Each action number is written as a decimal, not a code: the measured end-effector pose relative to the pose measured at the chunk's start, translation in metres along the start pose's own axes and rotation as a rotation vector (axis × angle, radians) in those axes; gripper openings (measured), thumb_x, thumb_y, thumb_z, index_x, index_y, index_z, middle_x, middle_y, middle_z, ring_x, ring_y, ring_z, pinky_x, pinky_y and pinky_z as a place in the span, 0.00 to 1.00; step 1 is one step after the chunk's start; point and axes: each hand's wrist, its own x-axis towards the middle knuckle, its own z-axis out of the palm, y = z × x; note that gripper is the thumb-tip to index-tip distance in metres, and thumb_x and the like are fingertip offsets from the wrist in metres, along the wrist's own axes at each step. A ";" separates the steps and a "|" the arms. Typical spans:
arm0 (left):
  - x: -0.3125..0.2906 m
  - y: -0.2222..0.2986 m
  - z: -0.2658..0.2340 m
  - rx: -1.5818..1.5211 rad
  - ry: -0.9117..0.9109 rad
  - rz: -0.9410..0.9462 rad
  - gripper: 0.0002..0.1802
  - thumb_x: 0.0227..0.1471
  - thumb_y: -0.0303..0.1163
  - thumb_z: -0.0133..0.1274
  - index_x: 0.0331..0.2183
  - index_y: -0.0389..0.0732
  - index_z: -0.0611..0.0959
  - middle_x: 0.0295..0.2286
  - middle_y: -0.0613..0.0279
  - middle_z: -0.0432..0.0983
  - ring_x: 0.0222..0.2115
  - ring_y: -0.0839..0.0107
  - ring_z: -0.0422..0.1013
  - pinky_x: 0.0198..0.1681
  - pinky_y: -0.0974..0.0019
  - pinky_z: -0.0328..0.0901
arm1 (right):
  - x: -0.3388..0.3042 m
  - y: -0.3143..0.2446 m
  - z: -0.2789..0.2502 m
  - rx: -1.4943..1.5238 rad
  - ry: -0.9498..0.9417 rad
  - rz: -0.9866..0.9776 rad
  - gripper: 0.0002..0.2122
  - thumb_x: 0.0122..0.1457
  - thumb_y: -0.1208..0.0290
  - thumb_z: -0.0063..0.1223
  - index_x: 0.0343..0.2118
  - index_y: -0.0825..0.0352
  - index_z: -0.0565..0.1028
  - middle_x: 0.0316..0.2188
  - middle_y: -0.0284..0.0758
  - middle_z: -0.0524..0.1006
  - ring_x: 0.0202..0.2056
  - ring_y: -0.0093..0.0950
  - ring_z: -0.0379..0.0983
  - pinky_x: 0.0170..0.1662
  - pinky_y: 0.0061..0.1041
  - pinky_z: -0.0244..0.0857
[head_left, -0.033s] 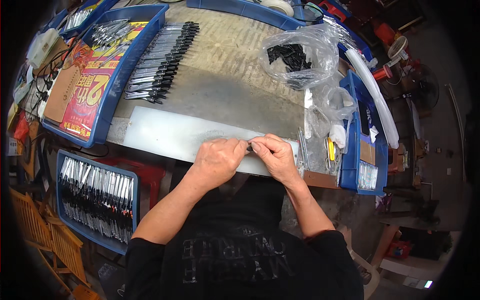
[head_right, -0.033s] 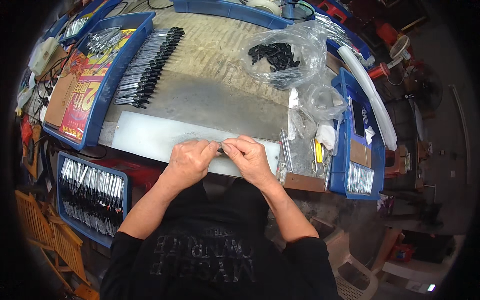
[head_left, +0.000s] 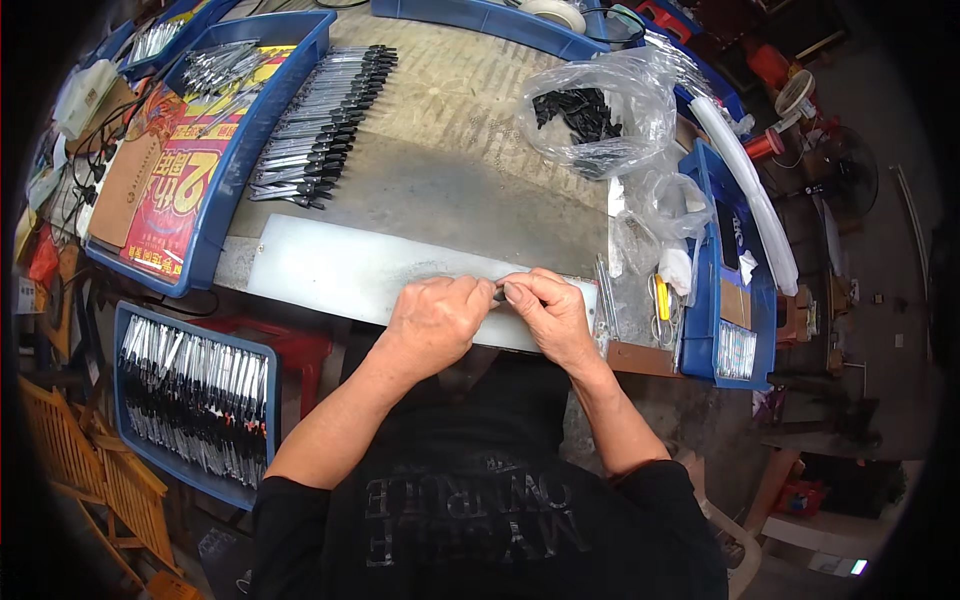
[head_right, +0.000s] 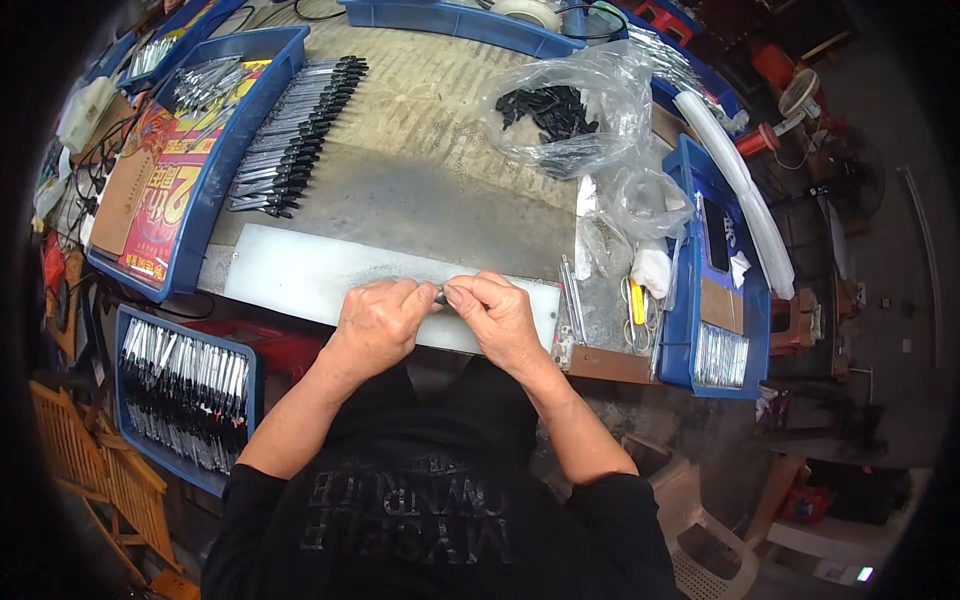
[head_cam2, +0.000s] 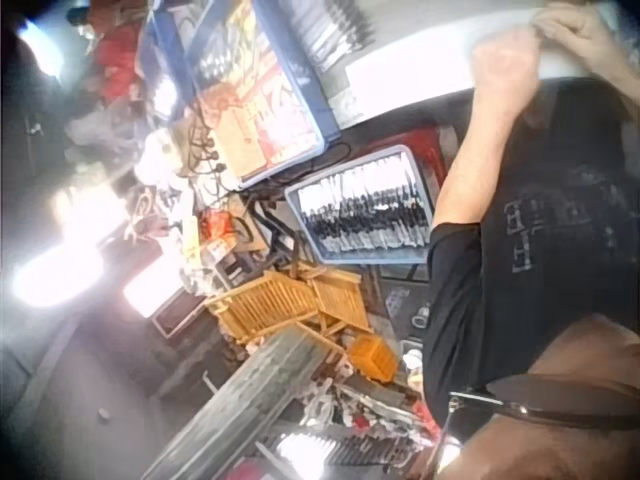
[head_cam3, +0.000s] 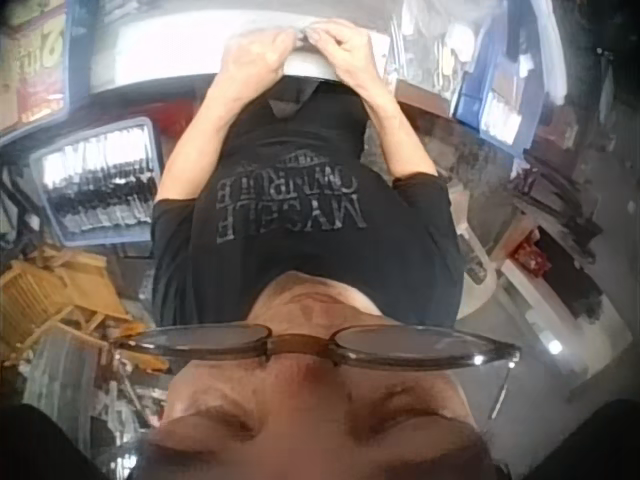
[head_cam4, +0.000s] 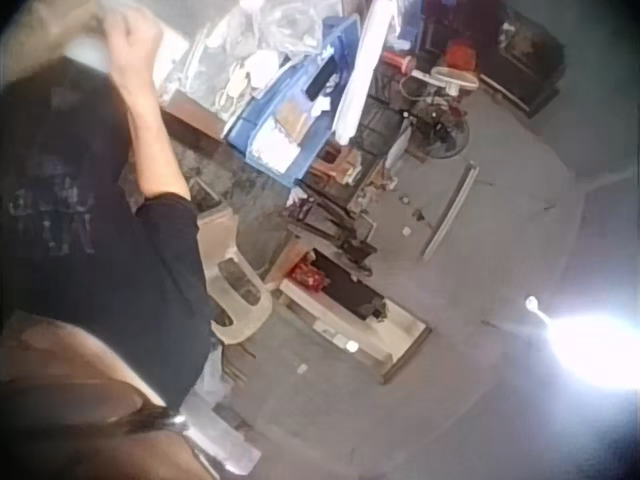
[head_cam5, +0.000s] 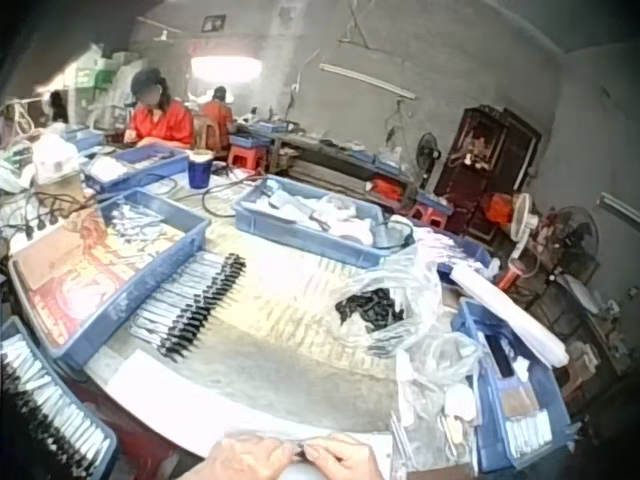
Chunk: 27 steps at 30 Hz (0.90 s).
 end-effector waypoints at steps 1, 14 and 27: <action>0.000 0.000 -0.001 -0.004 0.005 0.004 0.07 0.41 0.29 0.54 0.24 0.39 0.73 0.15 0.62 0.67 0.16 0.65 0.68 0.17 0.64 0.62 | -0.001 -0.002 0.002 0.009 0.050 -0.001 0.07 0.53 0.71 0.52 0.30 0.69 0.76 0.20 0.33 0.71 0.25 0.20 0.65 0.28 0.20 0.59; 0.012 0.000 -0.009 -0.040 0.005 0.031 0.08 0.41 0.30 0.55 0.24 0.39 0.73 0.15 0.63 0.66 0.15 0.65 0.67 0.17 0.64 0.61 | -0.001 0.000 -0.003 0.313 0.043 0.194 0.09 0.55 0.70 0.51 0.28 0.72 0.74 0.19 0.31 0.71 0.23 0.18 0.63 0.27 0.18 0.58; -0.015 -0.008 -0.009 -0.101 -0.050 0.014 0.08 0.40 0.27 0.53 0.27 0.39 0.72 0.18 0.60 0.67 0.19 0.62 0.69 0.22 0.62 0.62 | -0.007 -0.010 0.012 -0.152 0.084 -0.121 0.06 0.53 0.74 0.51 0.28 0.73 0.73 0.18 0.35 0.70 0.21 0.23 0.64 0.24 0.21 0.57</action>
